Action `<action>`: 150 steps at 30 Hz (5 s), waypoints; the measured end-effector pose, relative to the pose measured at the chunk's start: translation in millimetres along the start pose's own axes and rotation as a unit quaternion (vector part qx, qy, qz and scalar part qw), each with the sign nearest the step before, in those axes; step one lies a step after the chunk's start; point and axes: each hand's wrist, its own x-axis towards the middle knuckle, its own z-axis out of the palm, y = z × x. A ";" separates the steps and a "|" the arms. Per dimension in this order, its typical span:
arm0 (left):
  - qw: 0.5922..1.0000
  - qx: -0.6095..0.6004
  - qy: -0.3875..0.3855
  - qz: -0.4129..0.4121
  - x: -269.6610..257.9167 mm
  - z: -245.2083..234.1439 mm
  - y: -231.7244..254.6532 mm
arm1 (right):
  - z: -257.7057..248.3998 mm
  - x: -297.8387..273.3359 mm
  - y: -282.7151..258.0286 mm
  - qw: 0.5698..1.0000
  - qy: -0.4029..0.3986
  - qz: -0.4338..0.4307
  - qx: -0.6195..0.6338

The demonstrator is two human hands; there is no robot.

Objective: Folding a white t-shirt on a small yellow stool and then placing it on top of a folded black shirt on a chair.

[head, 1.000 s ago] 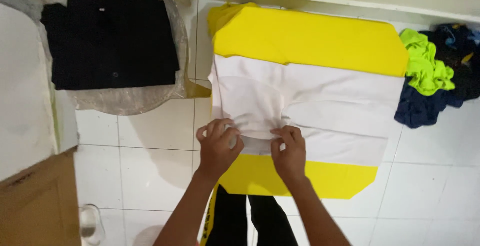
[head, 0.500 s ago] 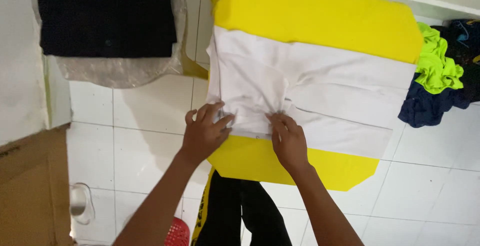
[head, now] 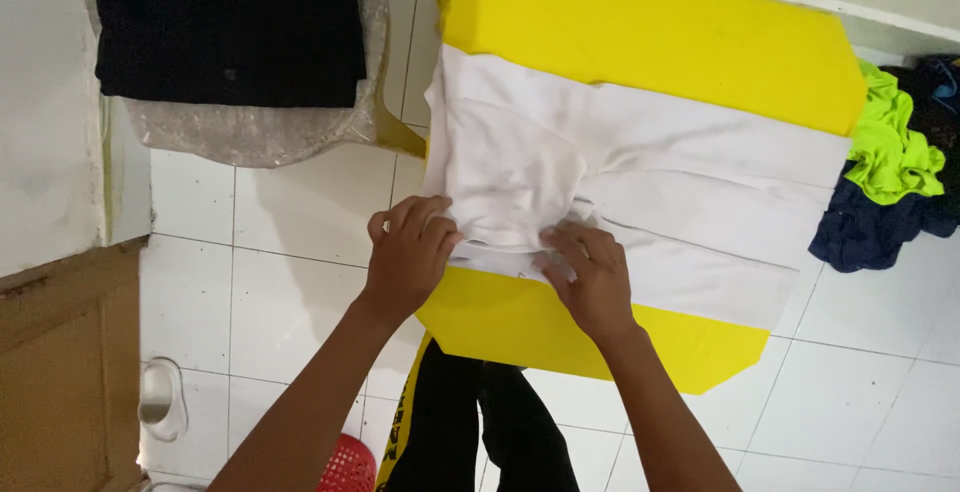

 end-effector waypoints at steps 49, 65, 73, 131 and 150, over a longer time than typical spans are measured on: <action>0.998 0.047 -0.039 -0.030 177.4 21.9 -92.5 | -0.4 132.9 97.1 0.971 0.071 0.069 -0.218; 0.987 0.011 -0.136 0.082 156.6 47.1 6.9 | 3.1 74.2 106.2 0.981 0.026 0.139 -0.136; 0.991 0.039 -0.123 0.019 175.4 62.3 81.3 | -56.8 22.4 158.2 0.970 0.107 0.177 -0.125; 0.968 0.043 -0.146 0.199 216.7 164.3 218.0 | -146.1 -60.2 301.9 0.969 0.059 0.222 -0.094; 0.980 0.140 -0.054 0.128 238.7 207.9 249.2 | -125.6 -15.6 314.5 0.928 0.164 0.333 -0.021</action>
